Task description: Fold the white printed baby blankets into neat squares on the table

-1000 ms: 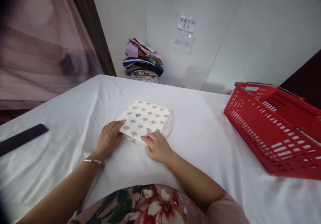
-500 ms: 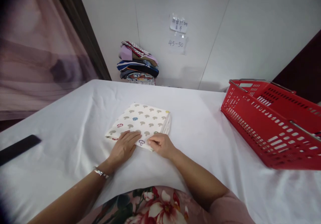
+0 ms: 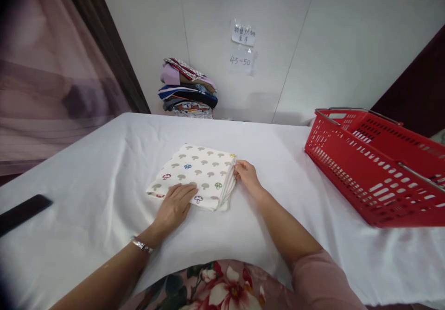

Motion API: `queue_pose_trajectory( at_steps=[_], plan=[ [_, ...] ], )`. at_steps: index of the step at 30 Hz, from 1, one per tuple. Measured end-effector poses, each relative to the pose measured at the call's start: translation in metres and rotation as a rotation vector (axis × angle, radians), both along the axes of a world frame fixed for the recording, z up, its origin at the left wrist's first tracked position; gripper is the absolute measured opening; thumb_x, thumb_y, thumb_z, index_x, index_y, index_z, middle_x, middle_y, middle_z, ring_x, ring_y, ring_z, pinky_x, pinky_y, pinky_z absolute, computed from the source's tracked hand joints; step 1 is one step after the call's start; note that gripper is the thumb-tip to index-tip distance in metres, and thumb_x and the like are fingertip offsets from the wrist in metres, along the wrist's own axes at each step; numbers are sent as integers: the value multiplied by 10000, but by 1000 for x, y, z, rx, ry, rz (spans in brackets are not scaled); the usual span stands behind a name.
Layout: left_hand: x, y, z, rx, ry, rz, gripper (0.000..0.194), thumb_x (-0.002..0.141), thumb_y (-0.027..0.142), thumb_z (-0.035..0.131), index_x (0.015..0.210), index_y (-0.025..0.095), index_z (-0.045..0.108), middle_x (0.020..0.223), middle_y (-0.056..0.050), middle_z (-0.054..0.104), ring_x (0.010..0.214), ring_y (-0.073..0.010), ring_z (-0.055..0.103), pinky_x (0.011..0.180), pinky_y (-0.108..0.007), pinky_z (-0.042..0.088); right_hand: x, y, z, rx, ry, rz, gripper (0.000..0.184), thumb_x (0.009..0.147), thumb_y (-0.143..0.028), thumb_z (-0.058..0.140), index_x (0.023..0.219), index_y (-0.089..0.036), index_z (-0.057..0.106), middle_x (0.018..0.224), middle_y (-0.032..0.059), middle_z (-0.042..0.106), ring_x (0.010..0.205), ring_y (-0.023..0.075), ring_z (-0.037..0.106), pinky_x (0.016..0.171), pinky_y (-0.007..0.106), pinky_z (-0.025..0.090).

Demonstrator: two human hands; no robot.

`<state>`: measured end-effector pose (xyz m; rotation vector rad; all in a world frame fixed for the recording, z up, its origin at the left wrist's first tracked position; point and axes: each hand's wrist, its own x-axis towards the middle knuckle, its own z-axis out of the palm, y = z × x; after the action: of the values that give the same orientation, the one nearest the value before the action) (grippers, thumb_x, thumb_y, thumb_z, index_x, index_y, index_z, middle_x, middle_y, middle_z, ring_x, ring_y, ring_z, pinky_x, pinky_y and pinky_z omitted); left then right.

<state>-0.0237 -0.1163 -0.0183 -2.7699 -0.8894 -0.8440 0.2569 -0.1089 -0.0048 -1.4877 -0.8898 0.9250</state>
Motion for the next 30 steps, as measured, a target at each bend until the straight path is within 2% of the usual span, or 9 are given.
queue_pose_trajectory(
  at_steps=[4, 9, 11, 16, 19, 21, 24, 26, 30],
  plan=[
    [1, -2, 2, 5, -1, 1, 445, 799, 25, 390, 1165, 185, 587, 1192, -96, 621, 1136, -225, 540, 993, -451, 379, 3, 22, 5, -78, -72, 20, 430, 718, -295, 615, 1125, -165, 571, 722, 8, 620, 582, 137, 600, 472, 230, 470],
    [3, -8, 5, -10, 40, -50, 454, 818, 25, 393, 1203, 190, 567, 1214, -80, 616, 1160, -229, 524, 1020, -481, 345, 1, 40, 6, -99, -179, 47, 538, 677, -283, 645, 1194, -173, 546, 684, -35, 583, 467, 102, 517, 430, 217, 405],
    [4, -9, 5, -39, 43, -76, 448, 819, 25, 391, 1184, 201, 583, 1192, -68, 632, 1133, -220, 542, 1021, -482, 348, 0, 43, 3, -70, -264, 44, 546, 687, -252, 612, 1222, -181, 532, 678, -44, 583, 503, 107, 522, 489, 227, 427],
    [4, -11, 6, -126, 21, -78, 459, 815, 28, 383, 1167, 221, 604, 1175, -61, 641, 1114, -206, 549, 1016, -469, 372, 1, 41, -9, -37, -598, 9, 445, 740, -242, 552, 1183, -203, 570, 792, 1, 643, 751, 174, 597, 736, 309, 467],
    [4, -11, 6, -152, 12, -81, 469, 809, 24, 388, 1178, 224, 599, 1179, -67, 637, 1124, -207, 544, 1022, -477, 367, 1, 36, -10, -36, -834, 20, 390, 782, -269, 531, 1166, -225, 581, 878, 35, 648, 825, 204, 598, 764, 340, 470],
    [3, -12, 6, -156, 7, -89, 469, 808, 27, 397, 1187, 225, 590, 1186, -68, 632, 1130, -207, 538, 1024, -479, 364, -3, 32, -5, 57, -1012, 17, 375, 800, -253, 513, 1168, -223, 580, 987, 72, 631, 916, 227, 583, 790, 361, 473],
    [3, -12, 5, -160, 2, -99, 448, 826, 43, 403, 1196, 228, 577, 1199, -56, 624, 1141, -200, 526, 1022, -472, 360, -16, 23, 11, 292, -1200, 79, 386, 821, -237, 496, 1200, -191, 553, 1217, 134, 537, 1112, 270, 505, 896, 425, 442],
    [3, -12, 5, -169, 0, -99, 432, 838, 51, 404, 1195, 225, 574, 1203, -51, 621, 1145, -196, 520, 1023, -464, 355, -30, 17, 24, 400, -1274, 137, 387, 838, -246, 493, 1215, -170, 533, 1340, 160, 444, 1207, 296, 436, 960, 478, 393],
    [2, -12, 5, -182, -3, -103, 438, 834, 47, 408, 1199, 228, 570, 1203, -57, 620, 1140, -200, 521, 1025, -458, 345, -53, 14, 41, 487, -1310, 159, 374, 874, -265, 467, 1235, -179, 504, 1437, 157, 338, 1312, 313, 318, 1011, 524, 323]
  ],
)
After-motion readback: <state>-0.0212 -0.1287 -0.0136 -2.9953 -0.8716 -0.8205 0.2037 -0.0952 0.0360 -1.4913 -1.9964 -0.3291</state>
